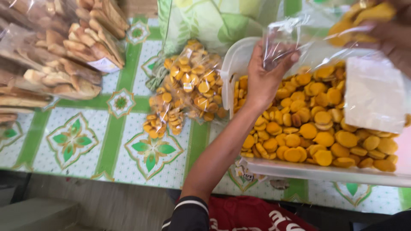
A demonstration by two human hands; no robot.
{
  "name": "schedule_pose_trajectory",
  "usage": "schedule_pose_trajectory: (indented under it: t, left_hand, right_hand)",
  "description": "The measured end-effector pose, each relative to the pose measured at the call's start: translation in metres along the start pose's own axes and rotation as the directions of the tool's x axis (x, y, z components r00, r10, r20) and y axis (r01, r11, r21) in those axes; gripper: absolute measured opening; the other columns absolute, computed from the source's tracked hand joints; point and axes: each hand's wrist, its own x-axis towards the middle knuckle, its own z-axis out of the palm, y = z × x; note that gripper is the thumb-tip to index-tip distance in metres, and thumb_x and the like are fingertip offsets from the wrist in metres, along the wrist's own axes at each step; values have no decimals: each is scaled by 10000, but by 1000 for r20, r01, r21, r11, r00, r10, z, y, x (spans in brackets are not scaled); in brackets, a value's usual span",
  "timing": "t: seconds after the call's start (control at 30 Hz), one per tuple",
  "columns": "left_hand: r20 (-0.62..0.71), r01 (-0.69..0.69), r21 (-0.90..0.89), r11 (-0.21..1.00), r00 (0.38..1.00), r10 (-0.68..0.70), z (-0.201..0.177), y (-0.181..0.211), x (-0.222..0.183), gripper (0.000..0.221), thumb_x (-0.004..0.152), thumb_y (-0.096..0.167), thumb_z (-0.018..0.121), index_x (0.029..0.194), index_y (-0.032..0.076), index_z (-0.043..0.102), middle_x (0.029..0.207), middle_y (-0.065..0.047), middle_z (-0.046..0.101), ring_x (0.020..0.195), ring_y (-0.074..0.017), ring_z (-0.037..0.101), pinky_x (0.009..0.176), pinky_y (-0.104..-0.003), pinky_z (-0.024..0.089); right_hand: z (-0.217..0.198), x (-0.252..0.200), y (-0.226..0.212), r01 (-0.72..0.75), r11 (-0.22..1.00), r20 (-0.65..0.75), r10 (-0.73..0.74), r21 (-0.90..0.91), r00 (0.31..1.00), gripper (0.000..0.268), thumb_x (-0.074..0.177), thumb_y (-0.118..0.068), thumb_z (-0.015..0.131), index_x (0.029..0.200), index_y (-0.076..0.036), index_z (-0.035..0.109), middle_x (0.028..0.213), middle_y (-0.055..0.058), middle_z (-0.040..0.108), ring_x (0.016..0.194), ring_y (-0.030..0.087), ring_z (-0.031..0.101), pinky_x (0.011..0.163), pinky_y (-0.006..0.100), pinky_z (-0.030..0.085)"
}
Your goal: The person picks up yellow circular cookies from a plastic bin and place them into small clear plastic bags by hand.
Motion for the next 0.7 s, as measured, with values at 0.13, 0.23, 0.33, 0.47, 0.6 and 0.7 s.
schedule_pose_trajectory:
  t: [0.13, 0.23, 0.33, 0.47, 0.6, 0.7]
  left_hand:
    - [124, 271, -223, 936, 961, -249, 2, -8, -2, 497, 1043, 118, 699, 1445, -49, 459, 1374, -195, 634, 1238, -312, 675, 1011, -475, 609]
    - [227, 463, -311, 830, 884, -409, 3, -8, -1, 635, 1007, 202, 680, 1559, 44, 408, 1485, -129, 563, 1317, -294, 605, 1085, -447, 559]
    - [378, 561, -474, 679, 826, -419, 10, -10, -3, 632, 1056, 185, 648, 1598, 15, 372, 1524, -164, 504, 1373, -317, 548, 1163, -482, 522]
    - [335, 572, -528, 628, 820, -465, 8, -13, -4, 568, 1117, 163, 531, 1619, -10, 330, 1548, -193, 472, 1373, -339, 528, 1174, -457, 487]
    - [326, 578, -546, 606, 813, -482, 6, -13, -4, 521, 1124, 155, 472, 1606, 18, 326, 1548, -160, 463, 1367, -325, 528, 1167, -418, 486]
    - [332, 603, -549, 579, 793, -511, 7, -16, -2, 524, 1139, 156, 464, 1608, -23, 312, 1525, -203, 464, 1356, -338, 532, 1169, -409, 493]
  right_hand:
    - [-7, 3, -6, -9, 998, -13, 8, -61, 1000, 355, 974, 34, 587, 1325, 27, 539, 1265, 141, 631, 1144, 206, 684, 944, 341, 601]
    - [-8, -1, -5, -9, 986, -12, 7, -167, 1000, 382, 960, 48, 604, 1333, 42, 520, 1255, 156, 631, 1127, 206, 679, 932, 331, 610]
    - [-7, -1, -9, 15, 977, 61, -2, -215, 998, 390, 937, 67, 628, 1307, 71, 504, 1240, 172, 632, 1122, 226, 679, 939, 338, 609]
    - [-8, -1, -11, 38, 986, 82, -25, -163, 996, 339, 947, 49, 628, 1271, 73, 529, 1186, 159, 650, 1098, 224, 690, 968, 322, 613]
    - [-10, -1, -6, 2, 979, 110, 22, -206, 994, 312, 994, 31, 654, 1298, 69, 596, 1182, 155, 688, 1105, 226, 718, 989, 321, 611]
    - [-11, 5, -2, -33, 960, 155, 78, -279, 985, 353, 976, 7, 665, 1324, 48, 622, 1135, 138, 707, 1036, 188, 703, 944, 296, 604]
